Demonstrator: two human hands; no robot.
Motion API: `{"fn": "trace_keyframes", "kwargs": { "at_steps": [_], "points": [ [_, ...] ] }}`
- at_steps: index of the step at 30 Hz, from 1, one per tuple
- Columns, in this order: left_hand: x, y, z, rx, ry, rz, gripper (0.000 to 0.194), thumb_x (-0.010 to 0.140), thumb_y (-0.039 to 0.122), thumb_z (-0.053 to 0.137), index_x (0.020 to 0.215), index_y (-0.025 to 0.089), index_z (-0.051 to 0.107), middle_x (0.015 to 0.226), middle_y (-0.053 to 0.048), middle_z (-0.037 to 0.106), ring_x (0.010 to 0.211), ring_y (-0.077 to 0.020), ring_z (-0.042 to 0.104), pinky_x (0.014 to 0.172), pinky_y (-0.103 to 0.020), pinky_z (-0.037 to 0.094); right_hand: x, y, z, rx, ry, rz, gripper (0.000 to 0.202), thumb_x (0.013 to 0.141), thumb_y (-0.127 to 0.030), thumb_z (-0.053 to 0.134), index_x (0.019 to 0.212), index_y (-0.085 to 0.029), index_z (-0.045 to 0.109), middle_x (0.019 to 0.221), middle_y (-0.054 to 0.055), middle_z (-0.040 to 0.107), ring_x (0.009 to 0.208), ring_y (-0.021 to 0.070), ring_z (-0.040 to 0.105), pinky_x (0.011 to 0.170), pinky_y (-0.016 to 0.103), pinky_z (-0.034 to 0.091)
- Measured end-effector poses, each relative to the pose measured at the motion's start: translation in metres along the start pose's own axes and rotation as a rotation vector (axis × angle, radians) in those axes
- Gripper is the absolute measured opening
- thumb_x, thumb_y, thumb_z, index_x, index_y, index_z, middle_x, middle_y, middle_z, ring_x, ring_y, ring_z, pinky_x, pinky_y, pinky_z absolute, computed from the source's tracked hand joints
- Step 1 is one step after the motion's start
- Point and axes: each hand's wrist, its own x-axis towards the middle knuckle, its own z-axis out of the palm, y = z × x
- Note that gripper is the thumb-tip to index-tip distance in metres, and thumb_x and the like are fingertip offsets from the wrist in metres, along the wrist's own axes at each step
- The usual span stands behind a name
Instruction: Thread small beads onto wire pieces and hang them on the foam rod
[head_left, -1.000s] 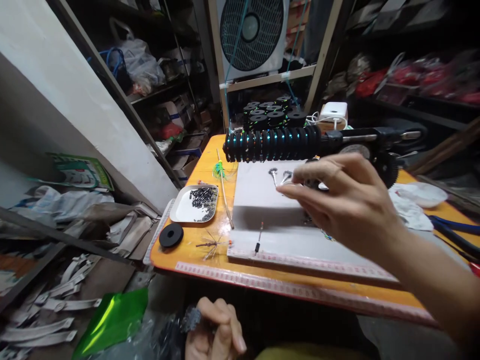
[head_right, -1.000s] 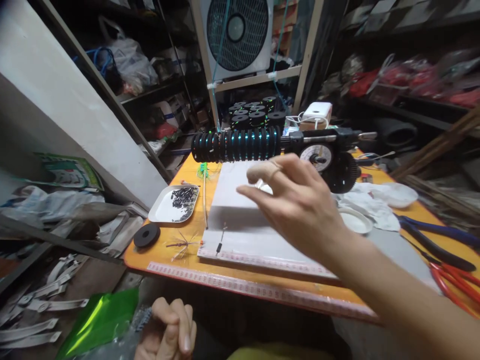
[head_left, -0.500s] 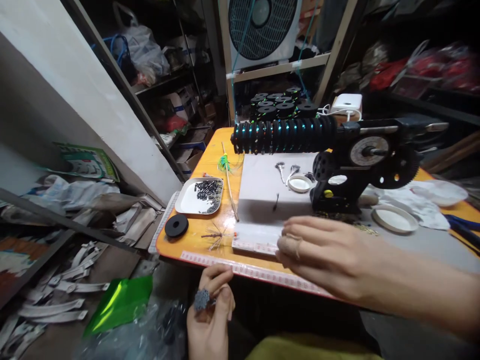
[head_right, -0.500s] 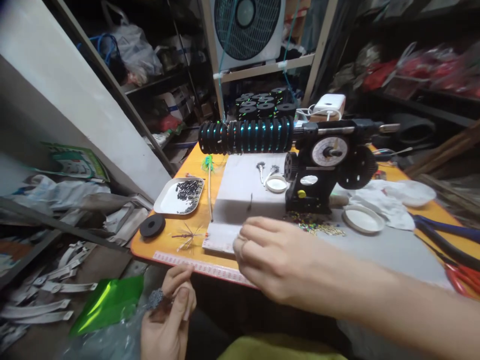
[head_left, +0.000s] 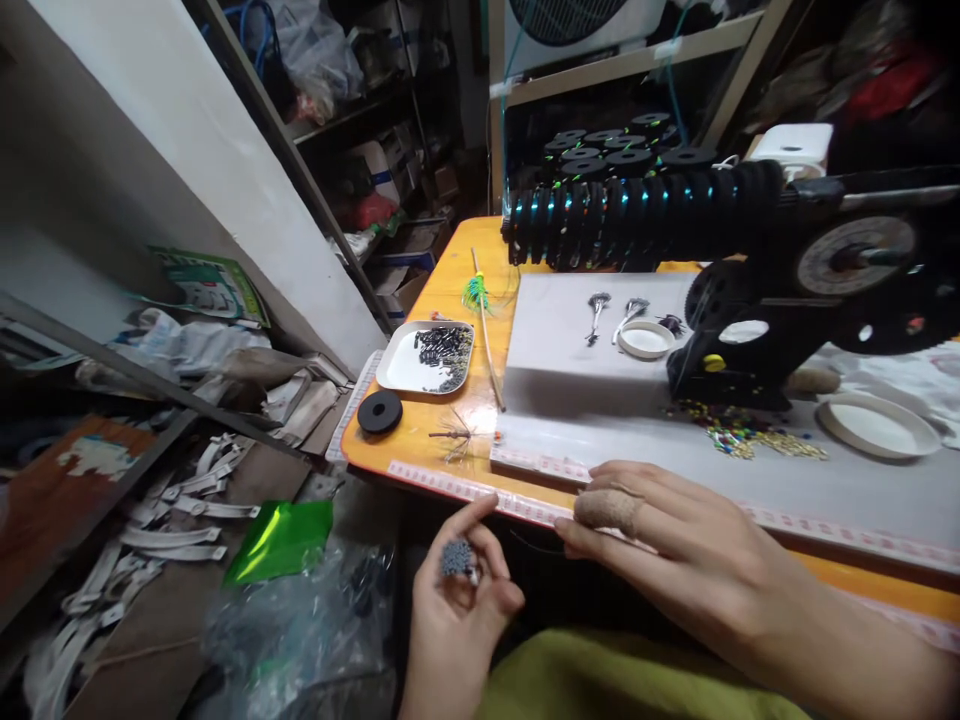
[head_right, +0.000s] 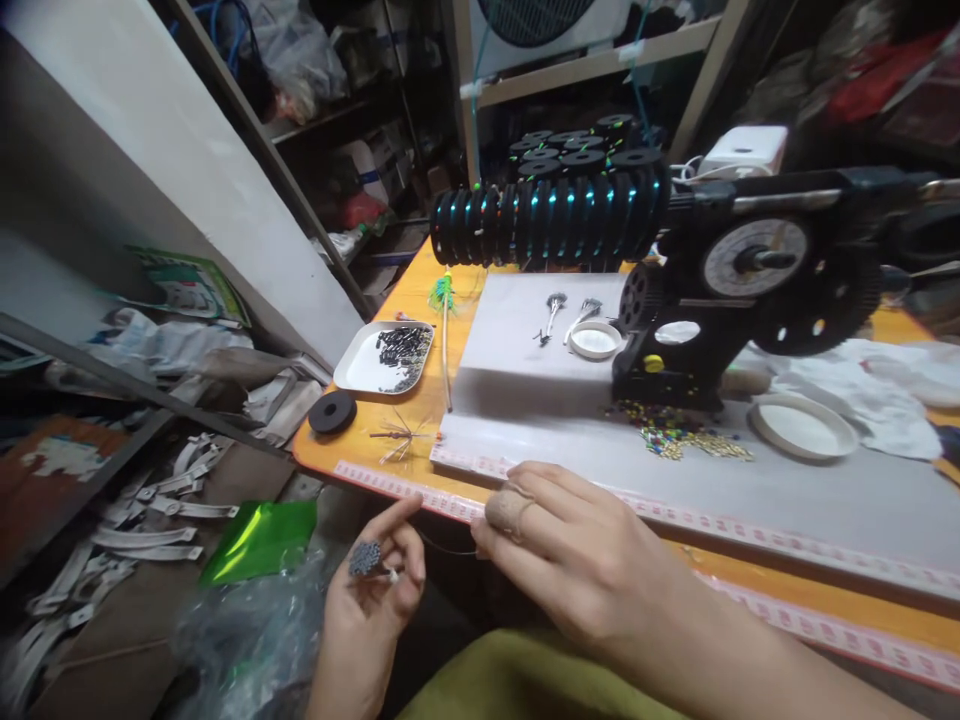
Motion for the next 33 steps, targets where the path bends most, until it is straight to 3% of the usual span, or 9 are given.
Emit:
{"fn": "trace_keyframes", "kwargs": {
  "at_steps": [4,9,12,17,22,25,27,30,33],
  "points": [
    [0.001,-0.008,0.0,-0.04,-0.079,-0.014,0.076,0.051,0.04,0.093,0.121,0.033,0.066,0.078,0.003,0.06,0.05,-0.0011,0.033,0.048,-0.013,0.032,-0.01,-0.004,0.006,0.055,0.009,0.045,0.025,0.098,-0.009,0.041,0.106,-0.01,0.065,0.096,0.013,0.068,0.095,0.0218,0.061,0.083,0.038,0.048],
    [-0.001,-0.019,0.005,-0.135,-0.138,-0.005,0.064,0.052,0.04,0.092,0.112,0.029,0.072,0.074,0.001,0.063,0.05,-0.0017,0.034,0.046,-0.013,0.03,-0.014,-0.009,0.012,0.047,0.045,0.056,0.031,0.101,-0.013,0.034,0.108,-0.012,0.064,0.098,0.013,0.07,0.1,0.0226,0.062,0.086,0.039,0.048],
    [-0.003,-0.018,0.009,-0.119,-0.153,0.091,0.056,0.055,0.038,0.092,0.108,0.031,0.074,0.075,0.001,0.063,0.048,-0.0016,0.031,0.045,-0.015,0.029,-0.012,-0.011,0.014,0.053,0.06,0.058,0.031,0.102,-0.015,0.034,0.108,-0.012,0.064,0.096,0.012,0.07,0.098,0.0226,0.062,0.087,0.04,0.047],
    [-0.002,-0.004,0.014,0.09,-0.104,0.353,0.002,0.079,0.026,0.077,0.079,0.025,0.076,0.072,0.0,0.063,0.066,-0.011,0.057,0.061,-0.02,0.044,-0.01,-0.011,0.013,0.068,0.084,0.077,0.031,0.101,-0.014,0.035,0.109,-0.014,0.064,0.094,0.011,0.071,0.095,0.0221,0.063,0.084,0.039,0.048],
    [0.011,0.017,0.015,0.172,-0.156,0.416,0.01,0.089,0.023,0.066,0.079,0.024,0.068,0.079,0.0,0.069,0.077,-0.0135,0.064,0.074,-0.022,0.05,-0.008,-0.009,0.006,0.025,0.055,0.062,0.036,0.102,-0.013,0.029,0.116,-0.009,0.063,0.104,0.014,0.07,0.101,0.023,0.061,0.09,0.039,0.046],
    [0.028,0.038,0.011,0.452,-0.155,0.462,0.015,0.094,0.019,0.057,0.089,0.025,0.069,0.074,0.001,0.069,0.072,-0.0129,0.064,0.072,-0.022,0.048,-0.004,-0.009,0.005,-0.012,0.099,0.057,0.025,0.095,-0.005,0.043,0.11,-0.007,0.063,0.093,0.014,0.069,0.088,0.0221,0.062,0.078,0.036,0.049],
    [0.044,0.054,0.008,0.761,-0.16,0.635,0.022,0.095,0.017,0.055,0.107,0.027,0.07,0.076,0.001,0.071,0.068,-0.0128,0.064,0.068,-0.023,0.046,-0.002,-0.009,0.006,-0.006,0.144,0.105,0.022,0.087,0.001,0.053,0.103,-0.008,0.064,0.085,0.011,0.068,0.077,0.019,0.061,0.067,0.032,0.048],
    [0.066,0.072,0.008,1.306,-0.215,0.818,0.024,0.09,0.023,0.062,0.11,0.03,0.073,0.082,-0.003,0.072,0.07,-0.0187,0.065,0.063,-0.028,0.042,0.0,-0.01,0.009,0.003,0.197,0.197,0.021,0.083,0.001,0.058,0.099,-0.011,0.064,0.08,0.008,0.066,0.07,0.0162,0.059,0.062,0.029,0.047],
    [0.081,0.082,0.012,1.7,-0.198,0.831,0.031,0.084,0.02,0.065,0.109,0.036,0.075,0.086,-0.005,0.069,0.064,-0.0197,0.061,0.053,-0.029,0.033,-0.001,-0.01,0.012,0.021,0.227,0.244,0.02,0.084,-0.001,0.057,0.098,-0.013,0.064,0.08,0.007,0.066,0.07,0.015,0.059,0.064,0.028,0.049]
  ]
}}
